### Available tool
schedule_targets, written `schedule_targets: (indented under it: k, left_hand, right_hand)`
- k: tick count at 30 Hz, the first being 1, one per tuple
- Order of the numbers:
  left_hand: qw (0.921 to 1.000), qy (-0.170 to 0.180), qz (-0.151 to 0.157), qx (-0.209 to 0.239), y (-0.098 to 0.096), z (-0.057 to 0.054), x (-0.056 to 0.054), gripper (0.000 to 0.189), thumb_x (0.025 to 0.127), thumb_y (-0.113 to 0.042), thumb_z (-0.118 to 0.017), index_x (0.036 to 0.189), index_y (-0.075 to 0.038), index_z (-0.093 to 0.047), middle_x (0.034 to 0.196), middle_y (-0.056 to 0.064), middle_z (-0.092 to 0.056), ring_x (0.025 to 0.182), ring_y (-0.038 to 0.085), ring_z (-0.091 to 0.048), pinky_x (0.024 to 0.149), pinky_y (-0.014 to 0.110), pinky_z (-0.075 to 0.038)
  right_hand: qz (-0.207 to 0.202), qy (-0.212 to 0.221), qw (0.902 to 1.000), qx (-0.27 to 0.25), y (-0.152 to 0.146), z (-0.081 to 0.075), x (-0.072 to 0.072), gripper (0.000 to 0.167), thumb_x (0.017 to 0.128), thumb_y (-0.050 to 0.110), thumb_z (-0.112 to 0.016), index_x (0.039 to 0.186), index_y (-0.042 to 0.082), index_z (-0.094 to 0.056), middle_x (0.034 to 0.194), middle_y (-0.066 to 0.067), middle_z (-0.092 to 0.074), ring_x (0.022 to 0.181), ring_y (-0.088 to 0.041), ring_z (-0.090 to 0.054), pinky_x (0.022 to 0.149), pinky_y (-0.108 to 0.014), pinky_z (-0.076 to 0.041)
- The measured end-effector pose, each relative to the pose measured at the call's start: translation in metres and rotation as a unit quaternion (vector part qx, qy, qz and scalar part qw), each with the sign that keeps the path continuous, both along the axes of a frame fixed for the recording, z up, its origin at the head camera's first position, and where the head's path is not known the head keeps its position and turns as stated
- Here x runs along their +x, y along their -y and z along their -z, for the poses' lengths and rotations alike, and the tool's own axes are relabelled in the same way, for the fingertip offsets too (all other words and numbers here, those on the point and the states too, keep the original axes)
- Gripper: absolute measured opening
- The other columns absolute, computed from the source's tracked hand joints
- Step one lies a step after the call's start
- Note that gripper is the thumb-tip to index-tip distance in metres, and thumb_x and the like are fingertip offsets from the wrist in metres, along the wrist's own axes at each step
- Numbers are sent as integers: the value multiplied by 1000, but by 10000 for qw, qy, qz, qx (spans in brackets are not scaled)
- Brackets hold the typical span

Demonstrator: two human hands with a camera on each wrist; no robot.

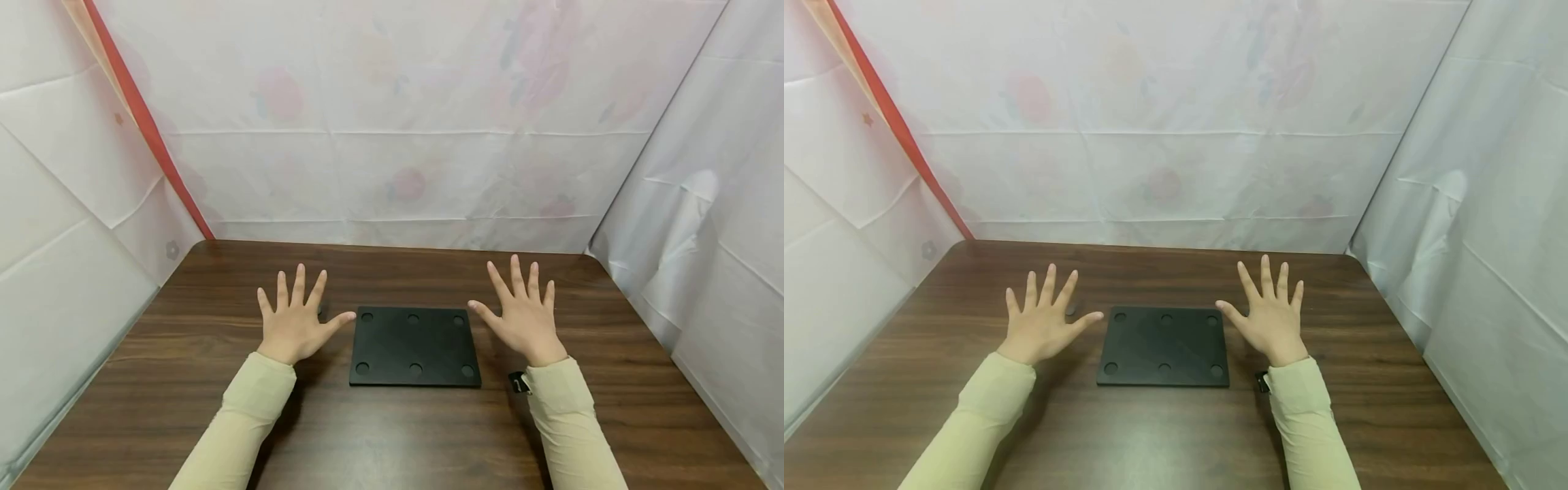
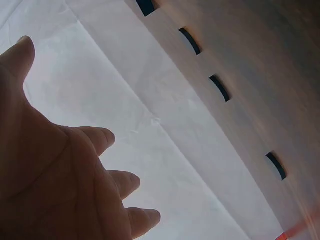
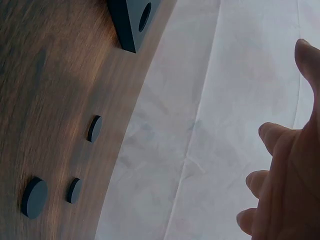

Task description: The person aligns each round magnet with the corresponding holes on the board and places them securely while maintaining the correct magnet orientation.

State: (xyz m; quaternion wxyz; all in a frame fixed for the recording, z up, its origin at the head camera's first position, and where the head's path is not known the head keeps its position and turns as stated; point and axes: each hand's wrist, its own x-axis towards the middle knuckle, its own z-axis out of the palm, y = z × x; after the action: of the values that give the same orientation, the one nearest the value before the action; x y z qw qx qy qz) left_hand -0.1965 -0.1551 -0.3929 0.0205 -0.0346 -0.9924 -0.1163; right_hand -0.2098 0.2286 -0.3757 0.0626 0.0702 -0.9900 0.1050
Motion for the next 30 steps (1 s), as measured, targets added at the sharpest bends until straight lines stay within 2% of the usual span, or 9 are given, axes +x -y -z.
schedule_targets:
  k: [6,12,17,23,26,30]
  left_hand:
    - [10000,-66,-3,4,1,-3,0,101,83,-88,-27,159,-28,-1,165,15,9,149,48,10,110,72,17]
    - [10000,-53,1,-3,5,-4,0,104,81,-89,-29,159,-28,1,165,14,10,149,47,11,110,72,16]
    - [10000,-23,74,-3,13,-8,1,105,81,-88,-32,159,-26,1,165,15,8,148,49,10,110,73,14]
    - [9996,-268,76,68,31,-14,1,101,86,-82,-36,159,-19,-6,164,21,-1,146,54,5,112,74,3]
    - [9989,-452,71,79,40,-16,1,95,91,-72,-44,158,-12,-15,162,25,-10,144,58,-3,113,73,-7]
    - [9986,-517,50,98,52,-17,0,86,94,-60,-52,155,-5,-25,159,27,-20,142,60,-11,113,71,-13]
  right_hand:
    - [-31,-67,10000,-23,2,-1,0,86,90,78,-33,159,32,-7,163,-6,18,147,-39,25,112,-71,15]
    - [-43,-42,10000,-45,1,-3,0,85,91,78,-32,158,34,-4,163,-5,20,147,-39,25,111,-71,14]
    - [-179,-240,9995,-142,-2,-5,1,82,93,74,-34,157,37,-1,164,-5,16,149,-39,20,114,-70,7]
    - [-460,-437,9957,-671,-4,-13,4,78,98,62,-41,159,25,-11,165,-14,-2,150,-44,3,115,-70,-11]
    - [-530,-371,9920,-1087,-5,-15,5,74,99,57,-44,159,21,-16,164,-16,-11,150,-43,-7,113,-69,-17]
    - [-641,-51,9849,-1609,-4,-12,5,72,100,55,-45,158,22,-19,164,-13,-17,151,-40,-13,113,-67,-21]
